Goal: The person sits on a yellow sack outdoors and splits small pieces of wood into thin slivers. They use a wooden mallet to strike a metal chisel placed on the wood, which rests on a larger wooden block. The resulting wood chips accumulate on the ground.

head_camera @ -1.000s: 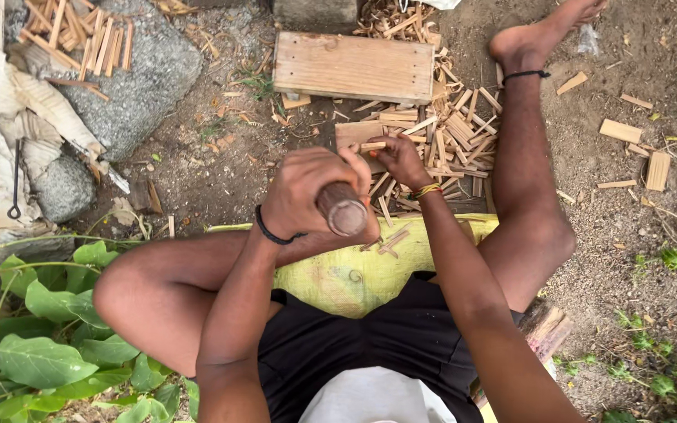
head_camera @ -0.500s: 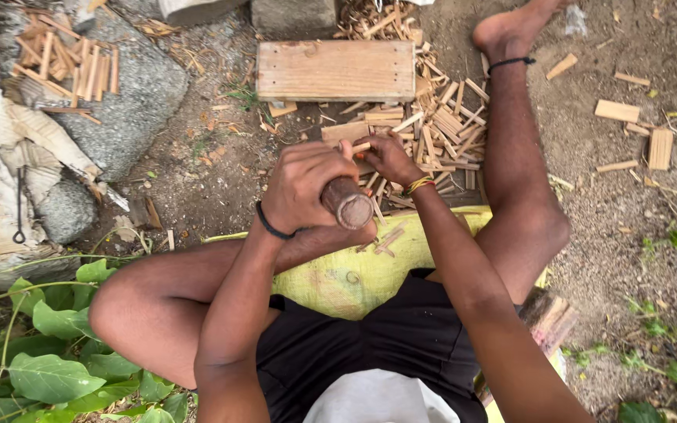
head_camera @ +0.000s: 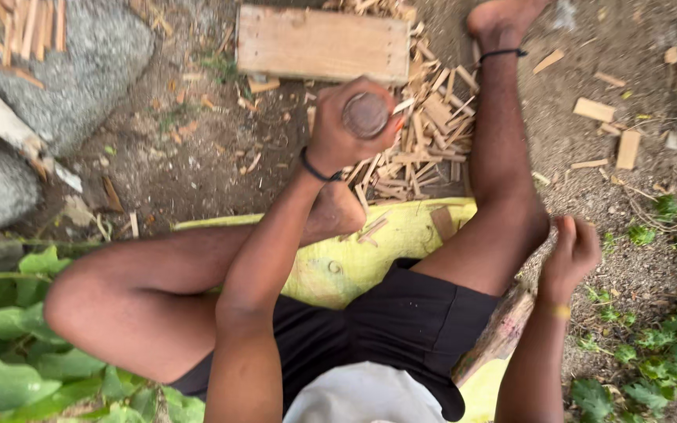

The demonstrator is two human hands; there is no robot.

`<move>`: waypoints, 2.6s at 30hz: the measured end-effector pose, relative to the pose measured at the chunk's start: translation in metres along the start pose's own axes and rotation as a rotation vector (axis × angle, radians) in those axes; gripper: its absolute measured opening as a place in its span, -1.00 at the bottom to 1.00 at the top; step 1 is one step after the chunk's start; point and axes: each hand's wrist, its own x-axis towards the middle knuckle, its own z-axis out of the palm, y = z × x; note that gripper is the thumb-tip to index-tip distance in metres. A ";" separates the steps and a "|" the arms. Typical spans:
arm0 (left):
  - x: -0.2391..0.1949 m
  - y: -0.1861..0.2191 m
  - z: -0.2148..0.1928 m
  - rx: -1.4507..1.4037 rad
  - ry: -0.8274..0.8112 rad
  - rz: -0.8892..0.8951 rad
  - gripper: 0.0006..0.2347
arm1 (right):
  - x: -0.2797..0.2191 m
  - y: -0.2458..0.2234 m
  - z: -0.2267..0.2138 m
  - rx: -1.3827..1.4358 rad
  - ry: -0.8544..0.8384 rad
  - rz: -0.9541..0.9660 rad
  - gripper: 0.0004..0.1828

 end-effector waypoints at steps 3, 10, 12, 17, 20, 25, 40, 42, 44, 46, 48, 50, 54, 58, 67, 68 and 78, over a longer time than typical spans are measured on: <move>-0.005 -0.014 0.004 0.122 -0.035 0.035 -0.73 | -0.075 0.054 -0.034 -0.063 0.087 0.161 -0.71; -0.004 -0.012 -0.003 0.092 -0.125 -0.043 -0.77 | -0.175 0.121 -0.068 -0.445 0.138 0.318 -0.51; -0.005 -0.007 -0.005 0.051 -0.170 -0.033 -0.76 | -0.174 0.123 -0.067 -0.455 0.132 0.294 -0.43; -0.012 -0.013 0.000 0.080 -0.218 0.048 -0.71 | -0.194 0.111 -0.062 -0.622 0.033 0.162 -0.10; 0.000 -0.030 -0.001 0.111 -0.177 -0.106 -0.74 | -0.223 0.099 -0.050 -0.369 -0.065 0.470 -0.09; 0.009 -0.045 -0.007 0.027 -0.105 -0.203 -0.83 | -0.259 0.085 -0.044 -0.245 0.016 0.463 -0.11; 0.015 -0.031 -0.003 0.108 -0.123 -0.105 -0.64 | -0.267 0.047 -0.041 0.380 0.052 0.799 -0.62; 0.024 -0.028 0.002 0.135 -0.146 -0.135 -0.64 | -0.234 0.027 -0.052 0.126 0.034 0.657 -0.61; 0.030 -0.024 0.006 0.095 -0.148 -0.150 -0.65 | -0.197 -0.002 -0.065 0.002 -0.010 0.167 -0.75; 0.029 -0.020 0.008 0.068 -0.157 -0.132 -0.64 | -0.154 -0.036 -0.069 -0.042 0.047 0.095 -0.60; 0.033 -0.017 0.008 0.060 -0.154 -0.062 -0.62 | -0.114 -0.078 -0.067 -0.045 0.186 -0.105 -0.60; 0.034 -0.018 0.005 0.076 -0.135 -0.091 -0.63 | -0.086 -0.121 -0.060 0.293 0.243 -0.186 -0.39; 0.022 -0.030 0.003 0.049 -0.147 -0.174 -0.63 | -0.029 -0.168 -0.049 0.839 -0.105 0.070 -0.43; 0.025 -0.036 0.000 0.031 -0.121 -0.186 -0.62 | -0.018 -0.172 -0.007 0.496 -0.069 0.186 -0.43; 0.017 -0.021 0.013 0.019 -0.128 -0.127 -0.66 | -0.011 -0.143 0.017 0.527 0.007 -0.089 -0.27; 0.022 -0.016 0.012 0.007 -0.150 -0.168 -0.70 | -0.002 -0.141 0.019 0.591 0.021 -0.065 -0.31; 0.022 0.009 -0.009 0.060 -0.109 0.013 -0.62 | -0.031 -0.099 0.031 0.154 -0.568 0.374 -0.53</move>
